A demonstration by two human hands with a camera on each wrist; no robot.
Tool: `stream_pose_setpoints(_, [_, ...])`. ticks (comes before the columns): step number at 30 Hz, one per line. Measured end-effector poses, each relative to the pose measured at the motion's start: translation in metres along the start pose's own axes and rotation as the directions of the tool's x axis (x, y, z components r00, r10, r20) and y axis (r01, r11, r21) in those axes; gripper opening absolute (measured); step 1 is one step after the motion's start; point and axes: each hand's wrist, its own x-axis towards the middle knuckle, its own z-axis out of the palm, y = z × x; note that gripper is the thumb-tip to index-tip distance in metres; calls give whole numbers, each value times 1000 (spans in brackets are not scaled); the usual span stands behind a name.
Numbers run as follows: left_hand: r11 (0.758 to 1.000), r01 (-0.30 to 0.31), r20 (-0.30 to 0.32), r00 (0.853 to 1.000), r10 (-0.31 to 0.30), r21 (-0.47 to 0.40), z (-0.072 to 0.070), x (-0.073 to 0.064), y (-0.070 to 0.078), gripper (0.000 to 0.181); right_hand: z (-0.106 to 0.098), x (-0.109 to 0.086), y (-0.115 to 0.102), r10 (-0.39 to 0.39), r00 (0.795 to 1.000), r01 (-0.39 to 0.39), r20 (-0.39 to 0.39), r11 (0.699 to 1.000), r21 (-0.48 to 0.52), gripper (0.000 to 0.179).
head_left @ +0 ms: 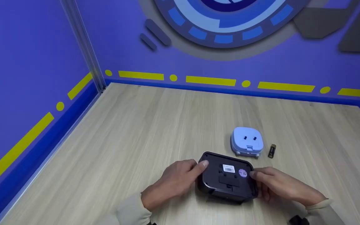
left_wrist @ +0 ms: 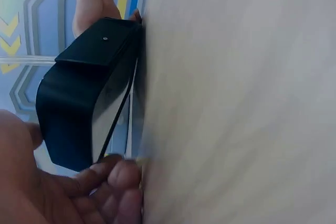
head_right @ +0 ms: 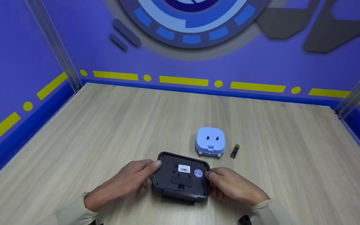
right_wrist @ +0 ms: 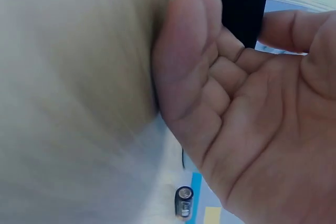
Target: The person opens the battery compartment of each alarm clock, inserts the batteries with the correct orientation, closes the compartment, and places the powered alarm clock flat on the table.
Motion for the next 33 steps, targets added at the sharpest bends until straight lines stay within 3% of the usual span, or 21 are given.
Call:
stream_pose_setpoints(2, [983,36,39,999,-30,-181,0,1,1,49,1,1,0,-15,1000,15,-13,1000,2,36])
stream_pose_setpoints(5, [918,68,64,997,-46,-390,1,1,3,43,6,0,-3,-12,998,10,-56,999,-35,39])
stream_pose_setpoints(8, [894,51,48,998,-33,-445,1,1,5,39,13,-2,-10,-17,992,-3,-127,988,-157,39])
stream_pose_setpoints(10, [895,34,30,999,-22,-445,1,1,6,39,17,-3,-16,-51,977,-15,-205,951,-310,35])
stream_pose_setpoints(12, [896,14,15,1000,-9,-444,0,1,7,38,21,-4,-23,-114,950,-37,-290,883,-467,30])
stream_pose_setpoints(14, [894,-11,3,1000,13,-448,0,0,9,37,25,-5,-28,-199,909,-62,-365,802,-594,23])
stream_pose_setpoints(16, [889,-39,-4,999,42,-455,0,-1,11,36,29,-6,-31,-304,866,-46,-398,743,-668,22])
stream_pose_setpoints(19, [883,-81,-10,996,85,-462,0,-2,13,32,35,-5,-30,-486,798,91,-356,681,-726,27])
stream_pose_setpoints(21, [880,-110,-11,993,119,-462,0,-3,13,29,37,-3,-28,-563,769,194,-302,657,-729,30])
stream_pose_setpoints(22, [877,-127,-11,990,137,-463,0,-3,13,28,38,-2,-28,-571,772,233,-280,663,-712,30])
stream_pose_setpoints(24, [869,-161,-8,984,178,-468,-1,-4,13,26,39,-2,-28,-549,799,277,-244,697,-662,29])
stream_pose_setpoints(28, [844,-171,39,975,220,-508,0,-3,12,28,41,-3,-31,-457,863,265,-218,774,-575,23])
stream_pose_setpoints(33, [832,-96,110,977,185,-546,2,-3,12,37,45,-5,-35,-437,871,279,-226,817,-504,23])
